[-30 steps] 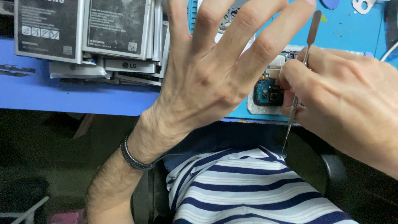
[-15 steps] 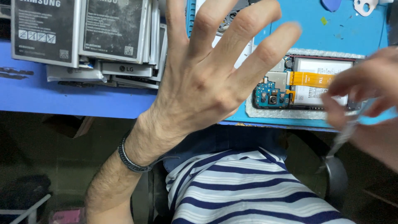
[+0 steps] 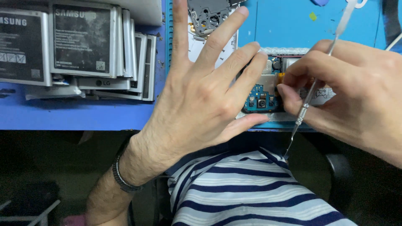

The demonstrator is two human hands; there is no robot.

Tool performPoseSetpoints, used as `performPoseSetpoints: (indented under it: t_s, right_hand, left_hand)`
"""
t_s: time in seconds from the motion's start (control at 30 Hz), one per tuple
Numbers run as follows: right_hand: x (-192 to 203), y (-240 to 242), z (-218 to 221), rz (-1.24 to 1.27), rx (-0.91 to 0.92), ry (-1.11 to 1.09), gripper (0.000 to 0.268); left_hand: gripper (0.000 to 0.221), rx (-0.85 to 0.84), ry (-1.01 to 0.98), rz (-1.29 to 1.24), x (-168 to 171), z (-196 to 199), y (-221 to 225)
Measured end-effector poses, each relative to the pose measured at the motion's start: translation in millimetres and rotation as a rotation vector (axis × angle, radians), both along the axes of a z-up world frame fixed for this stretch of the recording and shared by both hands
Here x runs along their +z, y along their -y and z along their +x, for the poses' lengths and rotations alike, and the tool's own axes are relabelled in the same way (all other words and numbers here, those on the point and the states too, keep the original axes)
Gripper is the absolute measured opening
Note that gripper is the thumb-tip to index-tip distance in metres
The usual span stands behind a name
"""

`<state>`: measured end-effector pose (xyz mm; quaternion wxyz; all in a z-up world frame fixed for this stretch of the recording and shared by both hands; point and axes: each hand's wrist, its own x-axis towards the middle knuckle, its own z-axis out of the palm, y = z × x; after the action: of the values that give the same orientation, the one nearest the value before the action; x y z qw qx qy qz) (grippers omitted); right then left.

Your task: Using a metal spudger to disconnect multiple flex cables from a smartphone motherboard during disassembly.

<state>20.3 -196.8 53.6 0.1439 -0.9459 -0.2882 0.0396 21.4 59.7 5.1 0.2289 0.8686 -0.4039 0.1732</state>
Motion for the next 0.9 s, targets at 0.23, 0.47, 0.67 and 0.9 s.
performPoseSetpoints:
  t_s: [0.23,0.47,0.67,0.9]
  right_hand:
    - [-6,-5,6,-0.261,0.019,0.065,0.011]
    - [-6,-17,13,-0.634,0.022,0.127,0.021]
    - [9,-44,12,-1.019,0.073,0.216,0.034]
    - [16,-57,6,-1.062,0.081,0.22,0.018]
  left_hand:
    - [0.084,-0.025,-0.003,-0.063,-9,5,-3]
    - [0.115,-0.007,-0.053,-0.062,-1,7,-1]
    - [0.125,0.006,-0.041,-0.047,0,7,0]
    - [0.117,0.015,-0.034,-0.057,-1,6,1]
